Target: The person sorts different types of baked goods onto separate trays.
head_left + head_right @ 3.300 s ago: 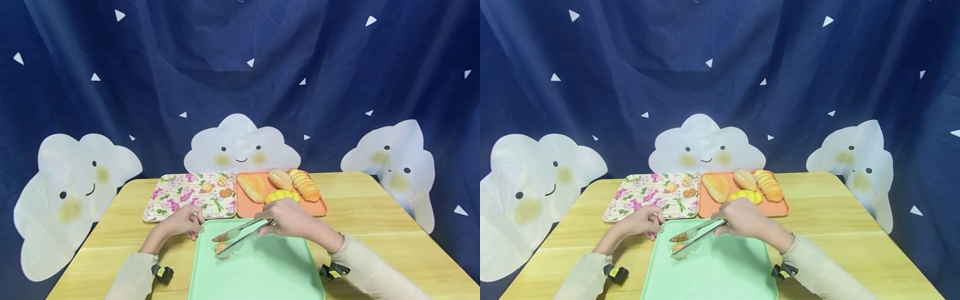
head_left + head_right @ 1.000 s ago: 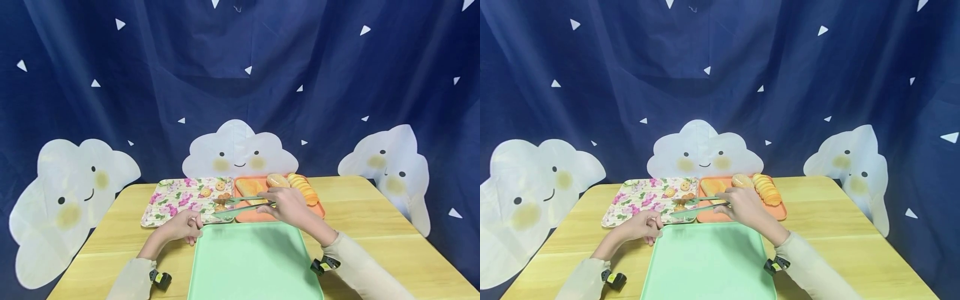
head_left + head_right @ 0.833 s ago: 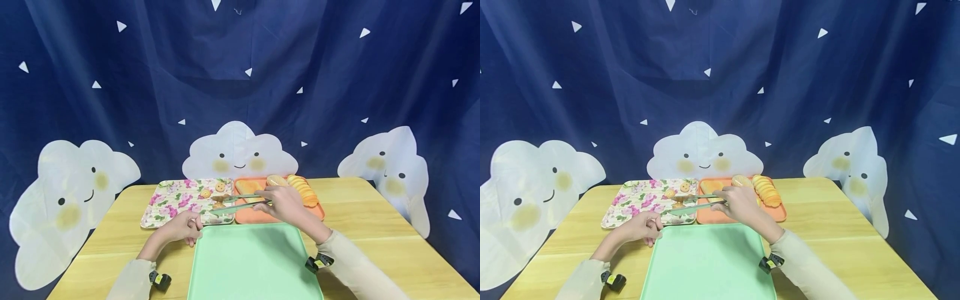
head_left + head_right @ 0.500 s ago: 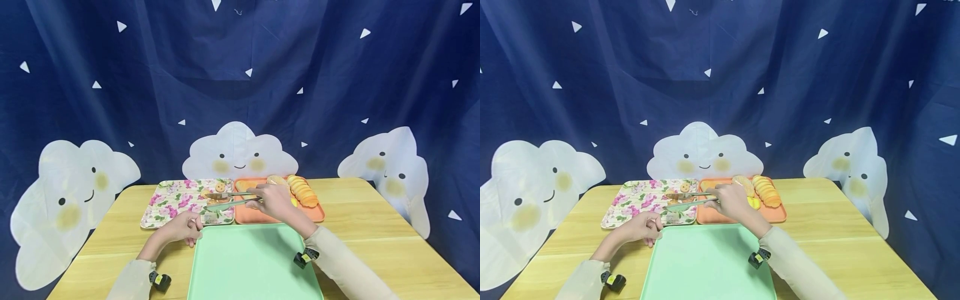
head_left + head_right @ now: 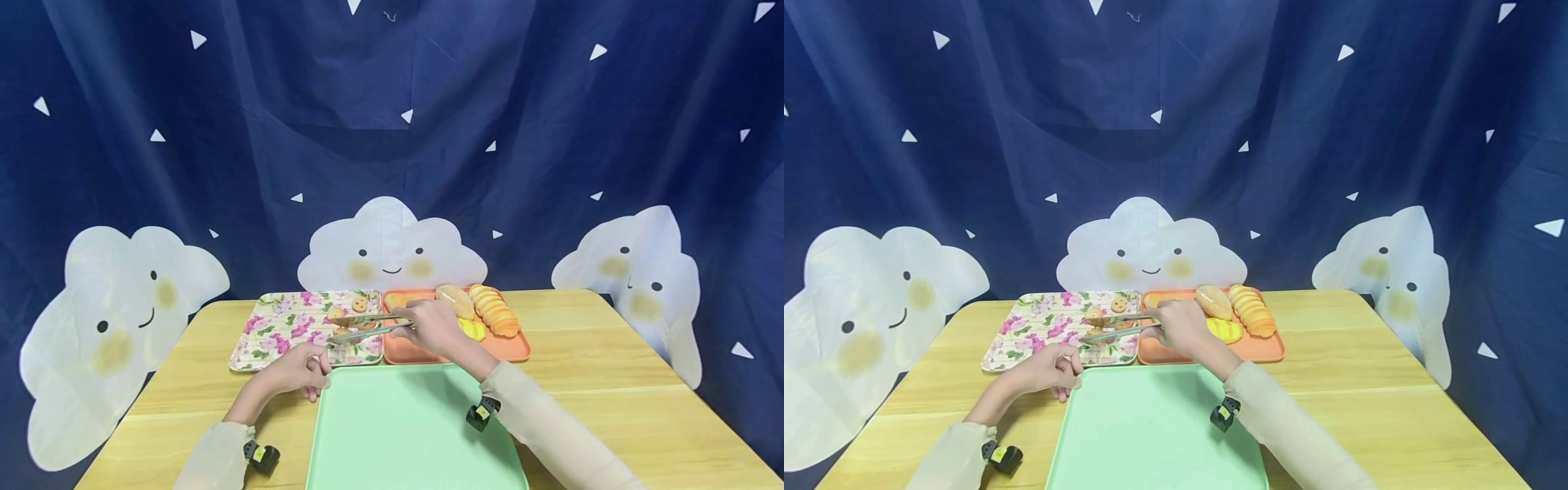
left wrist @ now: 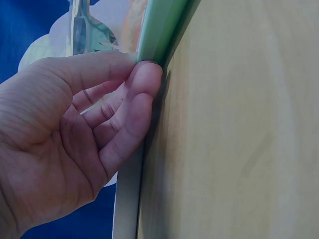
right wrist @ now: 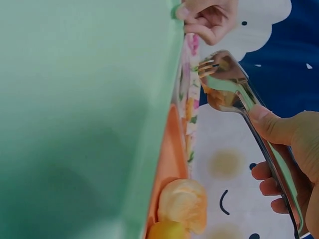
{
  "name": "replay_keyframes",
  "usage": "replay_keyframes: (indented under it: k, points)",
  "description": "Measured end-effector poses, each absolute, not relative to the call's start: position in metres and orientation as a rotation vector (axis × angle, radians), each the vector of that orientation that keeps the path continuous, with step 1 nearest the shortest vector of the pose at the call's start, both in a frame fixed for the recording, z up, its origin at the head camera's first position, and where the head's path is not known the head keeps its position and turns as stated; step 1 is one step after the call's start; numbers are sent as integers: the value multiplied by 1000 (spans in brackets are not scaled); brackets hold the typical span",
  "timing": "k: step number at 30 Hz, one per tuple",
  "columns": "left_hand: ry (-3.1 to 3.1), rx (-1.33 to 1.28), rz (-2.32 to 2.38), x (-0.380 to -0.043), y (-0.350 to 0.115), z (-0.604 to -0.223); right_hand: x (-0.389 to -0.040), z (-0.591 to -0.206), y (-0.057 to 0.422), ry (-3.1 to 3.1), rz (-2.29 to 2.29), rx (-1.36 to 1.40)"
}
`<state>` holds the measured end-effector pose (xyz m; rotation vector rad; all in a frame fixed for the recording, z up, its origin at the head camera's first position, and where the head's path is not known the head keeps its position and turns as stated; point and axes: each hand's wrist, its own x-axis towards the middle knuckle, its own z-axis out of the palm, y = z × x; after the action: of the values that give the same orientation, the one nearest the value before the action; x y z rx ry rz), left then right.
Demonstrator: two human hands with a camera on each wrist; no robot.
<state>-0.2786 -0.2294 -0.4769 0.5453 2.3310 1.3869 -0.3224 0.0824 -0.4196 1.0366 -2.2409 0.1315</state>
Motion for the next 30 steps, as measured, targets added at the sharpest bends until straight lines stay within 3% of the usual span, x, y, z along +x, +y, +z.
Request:
replay_keyframes:
  k: [30]
  points:
    - [2295, 516, 1450, -276, -227, -471, -333, -442, 75, -2346, 132, 1016]
